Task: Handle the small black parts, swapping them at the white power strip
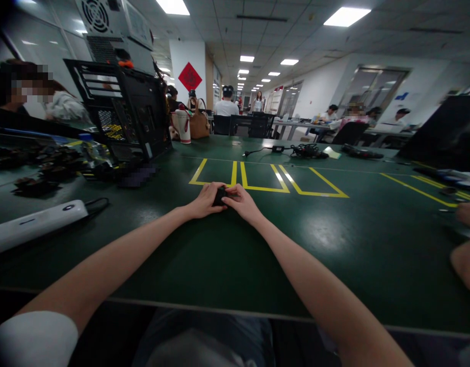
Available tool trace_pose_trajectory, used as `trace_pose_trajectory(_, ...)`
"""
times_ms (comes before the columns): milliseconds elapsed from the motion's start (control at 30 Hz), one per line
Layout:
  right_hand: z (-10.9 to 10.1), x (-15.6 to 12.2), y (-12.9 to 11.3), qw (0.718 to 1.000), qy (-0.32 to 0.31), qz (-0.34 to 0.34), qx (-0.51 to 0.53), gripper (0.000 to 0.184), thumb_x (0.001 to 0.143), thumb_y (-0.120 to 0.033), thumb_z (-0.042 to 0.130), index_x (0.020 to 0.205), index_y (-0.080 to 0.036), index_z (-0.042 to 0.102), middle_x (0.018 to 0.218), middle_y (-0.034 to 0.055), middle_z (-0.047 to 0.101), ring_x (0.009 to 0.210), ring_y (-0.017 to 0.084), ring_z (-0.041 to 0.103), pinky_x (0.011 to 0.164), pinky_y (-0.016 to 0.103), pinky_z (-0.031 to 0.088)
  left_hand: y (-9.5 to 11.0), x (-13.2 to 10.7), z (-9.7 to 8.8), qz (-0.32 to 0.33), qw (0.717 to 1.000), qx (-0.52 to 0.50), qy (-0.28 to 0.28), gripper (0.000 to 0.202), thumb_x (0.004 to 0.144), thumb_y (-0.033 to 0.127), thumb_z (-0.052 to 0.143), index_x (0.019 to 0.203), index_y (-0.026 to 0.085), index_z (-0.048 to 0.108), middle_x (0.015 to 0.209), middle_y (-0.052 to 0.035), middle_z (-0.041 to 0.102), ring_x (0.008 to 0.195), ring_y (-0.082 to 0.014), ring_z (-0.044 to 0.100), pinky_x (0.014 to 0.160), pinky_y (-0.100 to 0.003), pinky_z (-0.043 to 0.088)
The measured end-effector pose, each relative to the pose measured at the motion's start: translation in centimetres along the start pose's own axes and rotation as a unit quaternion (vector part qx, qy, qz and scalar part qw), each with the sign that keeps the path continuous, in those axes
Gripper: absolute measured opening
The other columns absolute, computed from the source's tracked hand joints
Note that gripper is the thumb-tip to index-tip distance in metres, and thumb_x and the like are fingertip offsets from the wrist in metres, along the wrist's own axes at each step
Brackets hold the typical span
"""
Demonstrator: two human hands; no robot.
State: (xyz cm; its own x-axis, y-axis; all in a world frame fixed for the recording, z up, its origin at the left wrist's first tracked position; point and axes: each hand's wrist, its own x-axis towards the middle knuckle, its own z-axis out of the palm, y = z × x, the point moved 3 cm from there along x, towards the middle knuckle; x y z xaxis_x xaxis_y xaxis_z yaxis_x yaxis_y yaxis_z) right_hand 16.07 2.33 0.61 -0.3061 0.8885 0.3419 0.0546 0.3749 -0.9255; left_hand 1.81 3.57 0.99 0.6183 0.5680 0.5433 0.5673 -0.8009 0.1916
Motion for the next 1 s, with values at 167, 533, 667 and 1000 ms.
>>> trace_pose_trajectory(167, 0.03, 0.22, 0.1, 1.0, 0.009, 0.009, 0.001, 0.03, 0.064, -0.024, 0.064, 0.089, -0.021, 0.049, 0.092, 0.0018, 0.054, 0.087, 0.015, 0.056, 0.084, 0.038, 0.044, -0.09, -0.01, 0.12, -0.001, 1.0, -0.014, 0.004, 0.058, 0.071, 0.038, 0.054, 0.118, 0.016, 0.027, 0.113, -0.0108, 0.04, 0.106, -0.0262, 0.039, 0.091, -0.04, 0.029)
trace_pose_trajectory(533, -0.01, -0.01, -0.17, 1.0, -0.012, -0.002, 0.0, 0.028, 0.065, -0.025, 0.063, 0.089, -0.022, 0.05, 0.099, 0.0011, 0.052, 0.09, 0.014, 0.055, 0.087, 0.036, 0.043, -0.07, -0.08, 0.05, -0.004, 1.0, -0.004, 0.003, 0.058, 0.071, 0.037, 0.054, 0.118, 0.016, 0.027, 0.113, -0.0106, 0.04, 0.104, -0.0259, 0.04, 0.09, -0.039, 0.03)
trace_pose_trajectory(667, 0.06, 0.11, 0.17, 1.0, 0.0, 0.018, -0.003, 0.025, 0.069, -0.031, 0.06, 0.089, -0.022, 0.049, 0.099, 0.0014, 0.051, 0.075, 0.012, 0.057, 0.072, 0.034, 0.049, 0.01, -0.08, 0.02, -0.002, 1.0, -0.008, 0.002, 0.057, 0.072, 0.038, 0.054, 0.118, 0.015, 0.027, 0.113, -0.0108, 0.039, 0.104, -0.0258, 0.039, 0.09, -0.039, 0.03)
trace_pose_trajectory(1000, 0.05, 0.14, 0.15, 1.0, -0.008, 0.017, -0.017, 0.029, 0.068, -0.029, 0.061, 0.094, -0.021, 0.05, 0.099, 0.0027, 0.053, 0.085, 0.014, 0.057, 0.078, 0.034, 0.047, 0.15, -0.07, -0.18, -0.002, 1.0, 0.004, 0.0, 0.058, 0.071, 0.036, 0.054, 0.118, 0.016, 0.027, 0.113, -0.0106, 0.04, 0.105, -0.0257, 0.04, 0.091, -0.04, 0.031)
